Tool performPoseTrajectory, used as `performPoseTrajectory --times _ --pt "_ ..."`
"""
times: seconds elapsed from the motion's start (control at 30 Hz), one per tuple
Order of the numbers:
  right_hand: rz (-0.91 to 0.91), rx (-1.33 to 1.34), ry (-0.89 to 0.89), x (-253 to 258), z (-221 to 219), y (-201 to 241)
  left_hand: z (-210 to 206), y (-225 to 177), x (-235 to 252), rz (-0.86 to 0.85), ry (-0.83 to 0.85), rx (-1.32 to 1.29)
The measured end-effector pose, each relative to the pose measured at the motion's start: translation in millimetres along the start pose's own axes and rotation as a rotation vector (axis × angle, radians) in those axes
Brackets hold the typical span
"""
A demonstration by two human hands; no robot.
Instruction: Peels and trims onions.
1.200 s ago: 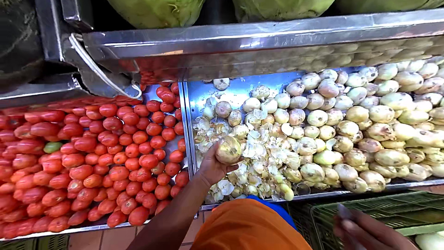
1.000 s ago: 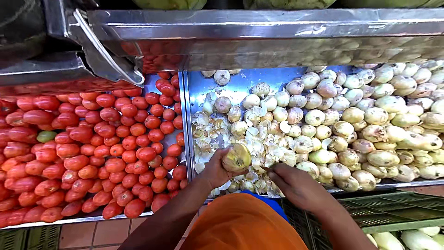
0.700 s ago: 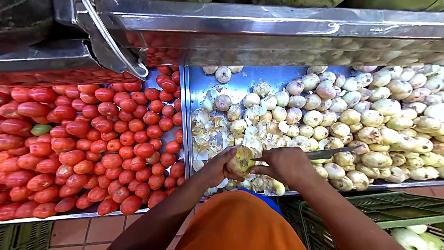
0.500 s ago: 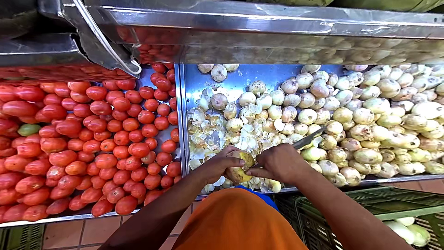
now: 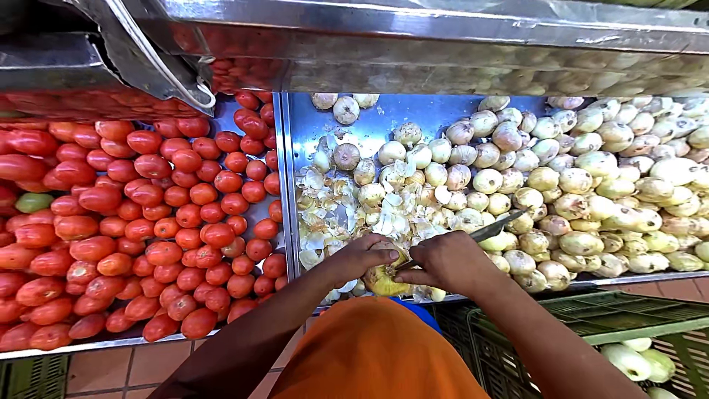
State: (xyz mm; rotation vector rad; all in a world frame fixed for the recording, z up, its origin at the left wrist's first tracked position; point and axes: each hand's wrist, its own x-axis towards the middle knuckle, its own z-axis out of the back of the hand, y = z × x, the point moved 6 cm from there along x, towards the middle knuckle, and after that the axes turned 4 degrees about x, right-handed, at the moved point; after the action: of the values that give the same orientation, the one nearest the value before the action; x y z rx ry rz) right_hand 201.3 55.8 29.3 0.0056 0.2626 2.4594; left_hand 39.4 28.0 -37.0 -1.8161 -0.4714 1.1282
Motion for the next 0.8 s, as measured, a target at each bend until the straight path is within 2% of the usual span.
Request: performPoseTrajectory --times 0.17,0.43,0.7,0.8 --pt "0.229 0.099 -0.157 -5.9 -2.2 8.1 -11.9 -2.6 -1.8 -0.005 0.111 0.035" --pt "0.188 0.044 -0.267 -17.7 11.4 11.9 -11.0 -4.2 0.0 -0.018 0.153 0.01" --pt "0.277 0.027 -0.248 -16.1 13.9 20.2 -19.3 -8.8 -0.8 -0.001 0.214 0.028" --pt "0.319 0.02 -0.31 -19.2 16.1 22.3 -22.1 -13.4 -7.0 -0.01 0.191 0.027"
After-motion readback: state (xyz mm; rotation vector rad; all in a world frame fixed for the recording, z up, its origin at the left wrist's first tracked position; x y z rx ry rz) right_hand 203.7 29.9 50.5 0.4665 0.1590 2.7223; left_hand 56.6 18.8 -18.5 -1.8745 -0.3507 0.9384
